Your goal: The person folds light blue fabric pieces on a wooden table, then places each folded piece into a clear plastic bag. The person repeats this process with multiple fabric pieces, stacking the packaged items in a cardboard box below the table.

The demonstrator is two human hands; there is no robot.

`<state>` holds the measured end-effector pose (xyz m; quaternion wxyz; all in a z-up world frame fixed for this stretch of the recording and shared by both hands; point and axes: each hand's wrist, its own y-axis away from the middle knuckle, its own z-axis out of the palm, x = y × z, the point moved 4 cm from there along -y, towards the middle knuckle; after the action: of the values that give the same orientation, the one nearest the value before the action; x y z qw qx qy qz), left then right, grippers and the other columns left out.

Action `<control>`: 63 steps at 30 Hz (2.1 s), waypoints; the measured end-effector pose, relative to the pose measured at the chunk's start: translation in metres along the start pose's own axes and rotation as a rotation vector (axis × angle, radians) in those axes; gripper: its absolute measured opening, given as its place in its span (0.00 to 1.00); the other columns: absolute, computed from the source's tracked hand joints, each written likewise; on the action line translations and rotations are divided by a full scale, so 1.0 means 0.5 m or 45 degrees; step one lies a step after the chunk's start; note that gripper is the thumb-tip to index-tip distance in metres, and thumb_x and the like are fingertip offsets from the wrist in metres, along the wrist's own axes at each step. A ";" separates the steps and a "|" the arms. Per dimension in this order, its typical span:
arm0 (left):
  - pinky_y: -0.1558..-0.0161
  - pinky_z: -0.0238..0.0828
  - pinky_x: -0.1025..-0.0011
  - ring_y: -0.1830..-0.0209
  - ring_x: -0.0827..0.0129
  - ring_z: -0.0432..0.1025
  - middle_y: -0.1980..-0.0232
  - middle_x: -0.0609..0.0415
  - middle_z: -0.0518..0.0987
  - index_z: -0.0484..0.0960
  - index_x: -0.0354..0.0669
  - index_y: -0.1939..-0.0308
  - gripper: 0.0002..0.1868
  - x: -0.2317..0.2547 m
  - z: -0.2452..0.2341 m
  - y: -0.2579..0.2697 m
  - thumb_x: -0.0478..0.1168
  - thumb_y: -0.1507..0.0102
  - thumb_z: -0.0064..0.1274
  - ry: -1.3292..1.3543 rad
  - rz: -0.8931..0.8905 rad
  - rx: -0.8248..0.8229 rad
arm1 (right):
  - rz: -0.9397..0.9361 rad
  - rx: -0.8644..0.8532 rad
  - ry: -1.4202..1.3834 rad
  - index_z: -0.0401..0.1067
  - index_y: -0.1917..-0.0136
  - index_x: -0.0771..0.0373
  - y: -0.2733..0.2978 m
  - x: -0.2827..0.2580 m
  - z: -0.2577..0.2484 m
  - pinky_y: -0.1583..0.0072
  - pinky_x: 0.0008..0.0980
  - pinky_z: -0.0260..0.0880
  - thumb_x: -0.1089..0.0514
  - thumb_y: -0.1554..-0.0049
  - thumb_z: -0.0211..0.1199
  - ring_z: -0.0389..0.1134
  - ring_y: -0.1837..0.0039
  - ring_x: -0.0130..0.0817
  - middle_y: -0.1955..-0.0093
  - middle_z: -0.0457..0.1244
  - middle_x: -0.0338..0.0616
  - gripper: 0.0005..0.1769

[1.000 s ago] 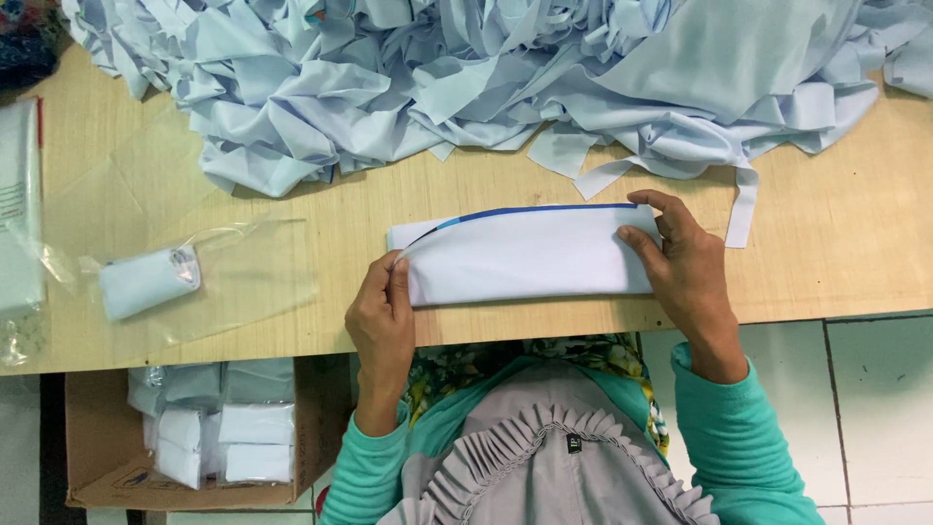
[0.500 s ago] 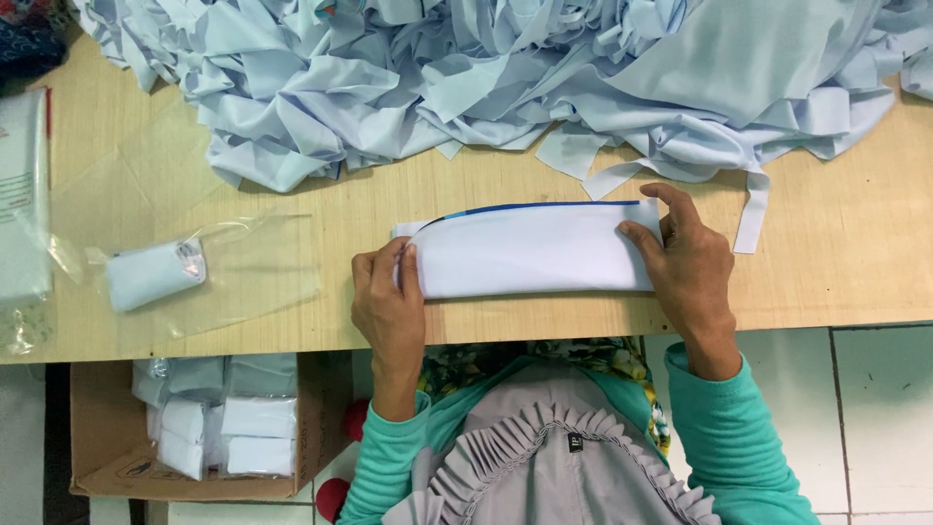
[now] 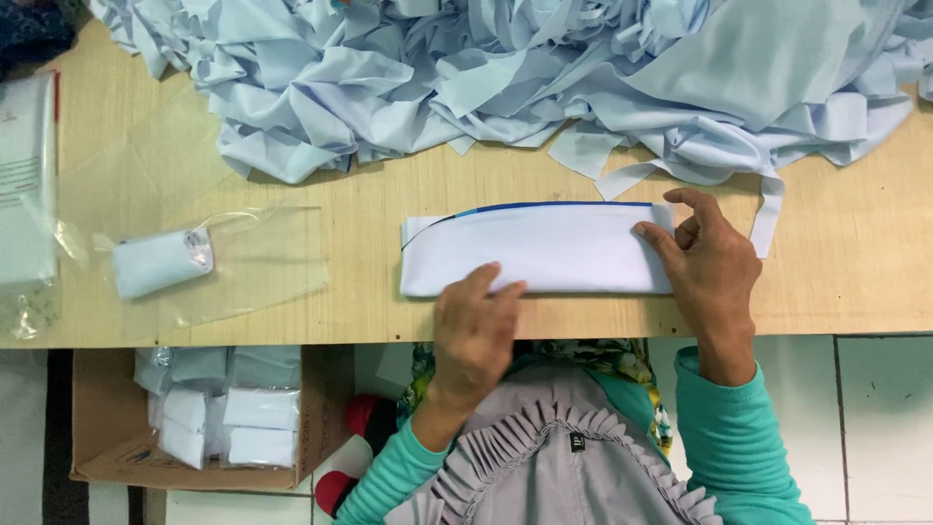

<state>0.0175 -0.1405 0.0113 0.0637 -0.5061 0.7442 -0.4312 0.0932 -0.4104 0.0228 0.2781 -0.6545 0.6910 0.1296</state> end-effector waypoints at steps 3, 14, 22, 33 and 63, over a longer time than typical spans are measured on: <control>0.24 0.60 0.48 0.23 0.51 0.64 0.25 0.43 0.68 0.72 0.45 0.29 0.22 0.045 0.027 -0.002 0.48 0.24 0.43 0.059 0.026 -0.357 | 0.081 -0.023 0.090 0.73 0.35 0.51 0.006 0.030 0.020 0.61 0.40 0.60 0.44 0.38 0.75 0.63 0.60 0.32 0.63 0.61 0.33 0.23; 0.20 0.49 0.44 0.16 0.47 0.49 0.17 0.47 0.54 0.59 0.52 0.21 0.36 -0.050 -0.004 0.018 0.64 0.28 0.39 -0.310 -0.302 -0.433 | 0.138 -0.041 0.082 0.75 0.36 0.51 0.004 0.032 0.018 0.58 0.40 0.61 0.40 0.39 0.74 0.64 0.59 0.32 0.63 0.62 0.32 0.24; 0.22 0.40 0.34 0.15 0.55 0.46 0.17 0.49 0.55 0.61 0.53 0.21 0.36 -0.069 -0.019 0.023 0.64 0.28 0.41 -0.444 -0.335 -0.510 | 0.158 -0.043 0.063 0.74 0.36 0.51 0.004 0.027 0.014 0.57 0.40 0.62 0.40 0.40 0.74 0.65 0.59 0.33 0.63 0.63 0.33 0.24; 0.30 0.35 0.24 0.26 0.35 0.60 0.27 0.27 0.66 0.66 0.63 0.23 0.36 -0.065 -0.012 0.008 0.69 0.31 0.41 -0.558 -0.025 -0.503 | -0.360 0.167 0.134 0.80 0.38 0.57 0.042 -0.049 -0.016 0.51 0.29 0.68 0.58 0.35 0.71 0.67 0.54 0.37 0.58 0.66 0.41 0.12; 0.60 0.70 0.79 0.56 0.76 0.72 0.53 0.56 0.83 0.85 0.37 0.49 0.13 -0.213 -0.154 -0.124 0.39 0.34 0.57 1.020 -1.184 -0.644 | 0.118 -0.652 -0.756 0.80 0.45 0.65 -0.021 -0.093 -0.095 0.50 0.26 0.68 0.58 0.44 0.66 0.70 0.42 0.32 0.43 0.72 0.44 0.15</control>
<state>0.0710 -0.0172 0.0667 -0.5312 -0.5745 0.4928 -0.3807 0.0928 -0.3987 0.0891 0.2875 -0.6047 0.5546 0.4940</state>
